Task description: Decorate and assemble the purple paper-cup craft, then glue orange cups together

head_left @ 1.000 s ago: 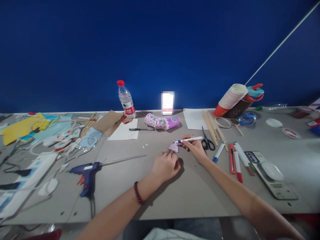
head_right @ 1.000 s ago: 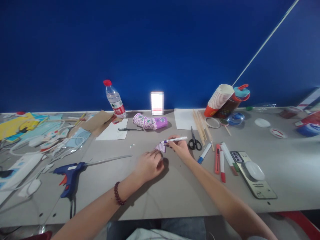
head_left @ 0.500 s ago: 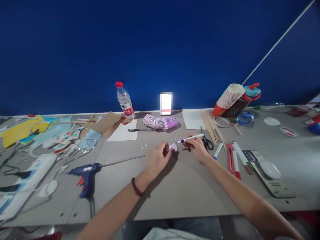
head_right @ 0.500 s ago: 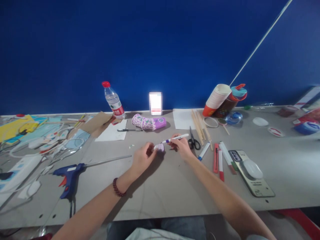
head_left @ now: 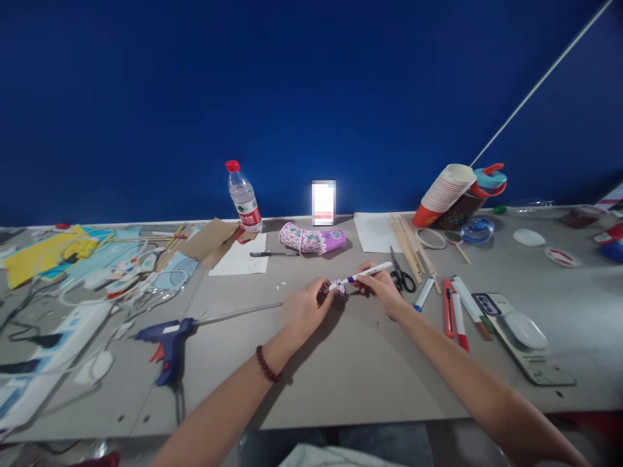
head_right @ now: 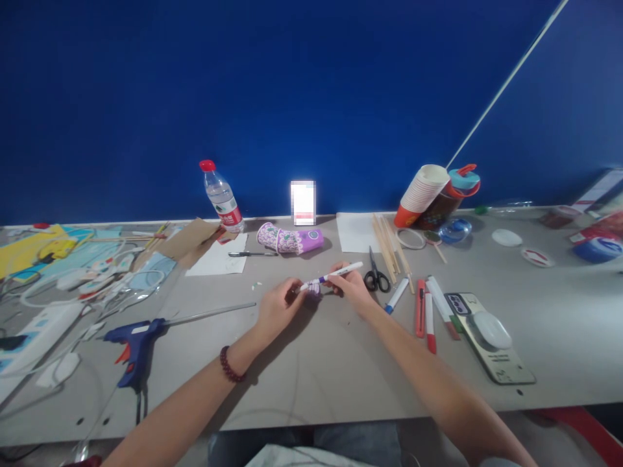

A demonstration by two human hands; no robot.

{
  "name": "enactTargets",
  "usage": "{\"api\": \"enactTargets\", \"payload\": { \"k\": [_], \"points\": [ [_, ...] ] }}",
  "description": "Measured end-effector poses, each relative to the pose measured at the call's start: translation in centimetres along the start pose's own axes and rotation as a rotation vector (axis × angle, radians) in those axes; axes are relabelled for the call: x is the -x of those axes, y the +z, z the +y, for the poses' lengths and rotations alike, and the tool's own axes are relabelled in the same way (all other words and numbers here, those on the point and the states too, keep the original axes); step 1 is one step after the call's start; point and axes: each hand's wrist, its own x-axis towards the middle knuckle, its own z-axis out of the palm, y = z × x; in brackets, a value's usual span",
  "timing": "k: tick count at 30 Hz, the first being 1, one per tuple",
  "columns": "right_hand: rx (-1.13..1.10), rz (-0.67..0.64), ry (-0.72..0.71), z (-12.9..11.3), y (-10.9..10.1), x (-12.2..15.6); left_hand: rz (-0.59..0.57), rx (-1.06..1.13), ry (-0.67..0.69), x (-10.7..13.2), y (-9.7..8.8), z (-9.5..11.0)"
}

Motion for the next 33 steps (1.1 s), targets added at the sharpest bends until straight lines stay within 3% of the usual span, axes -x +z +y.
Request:
{"api": "enactTargets", "payload": {
  "k": [12, 23, 33],
  "points": [
    [0.061, -0.099, 0.005, -0.6, 0.9, 0.9, -0.008, -0.048, 0.126, 0.0, 0.1, -0.5],
    [-0.017, -0.130, -0.021, 0.1, 0.8, 1.5, 0.149, -0.040, 0.318, 0.1, 0.6, -0.7],
    [0.013, -0.173, -0.071, -0.3, 1.1, 2.1, 0.169, -0.086, 0.409, 0.4, 0.8, -1.0]
  ]
}}
